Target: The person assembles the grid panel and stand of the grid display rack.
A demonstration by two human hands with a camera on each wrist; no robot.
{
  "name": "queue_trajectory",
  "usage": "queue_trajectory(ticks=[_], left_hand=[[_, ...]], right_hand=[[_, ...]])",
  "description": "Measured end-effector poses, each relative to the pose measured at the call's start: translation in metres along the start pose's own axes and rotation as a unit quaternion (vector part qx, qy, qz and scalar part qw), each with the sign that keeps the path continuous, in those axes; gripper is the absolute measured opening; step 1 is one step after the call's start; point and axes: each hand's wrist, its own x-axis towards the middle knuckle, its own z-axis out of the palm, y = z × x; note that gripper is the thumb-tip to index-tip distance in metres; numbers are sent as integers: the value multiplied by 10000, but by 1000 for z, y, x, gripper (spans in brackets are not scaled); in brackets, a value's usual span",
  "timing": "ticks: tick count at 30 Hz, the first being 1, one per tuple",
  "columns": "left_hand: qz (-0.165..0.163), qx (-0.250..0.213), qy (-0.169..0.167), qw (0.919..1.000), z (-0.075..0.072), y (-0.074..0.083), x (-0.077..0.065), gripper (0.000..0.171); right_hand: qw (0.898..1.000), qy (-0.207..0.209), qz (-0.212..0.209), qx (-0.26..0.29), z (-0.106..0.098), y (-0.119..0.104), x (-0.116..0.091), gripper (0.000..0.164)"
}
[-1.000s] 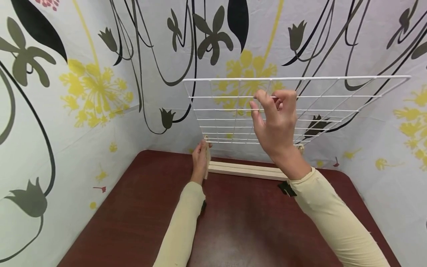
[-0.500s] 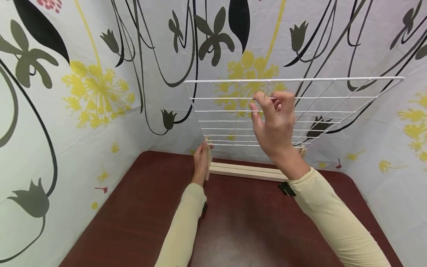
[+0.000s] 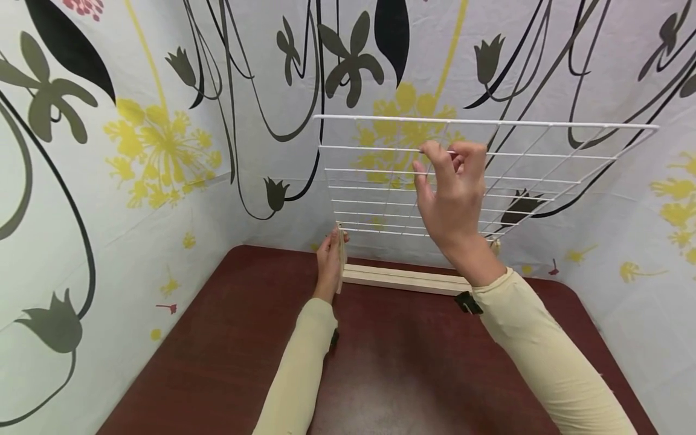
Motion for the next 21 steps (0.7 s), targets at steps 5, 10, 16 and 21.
queue_trajectory(ticks=[5,10,16,21], left_hand=[[6,-120,-30,9999,-1,0,0,54],[-26,119,-32,9999,-2,1,1,54],[-46,371,-44,9993,-3,0,0,55],[-16,404,-121,9991,-4,-1,1,60]], right_hand=[[9998,-136,50,-123,3,2,4,21],[9993,-261,68,-265,10,4,5,25],[9984,-451,14,-352,14,7,6,27],[9960,-780,-77,-433,17,10,9,34]])
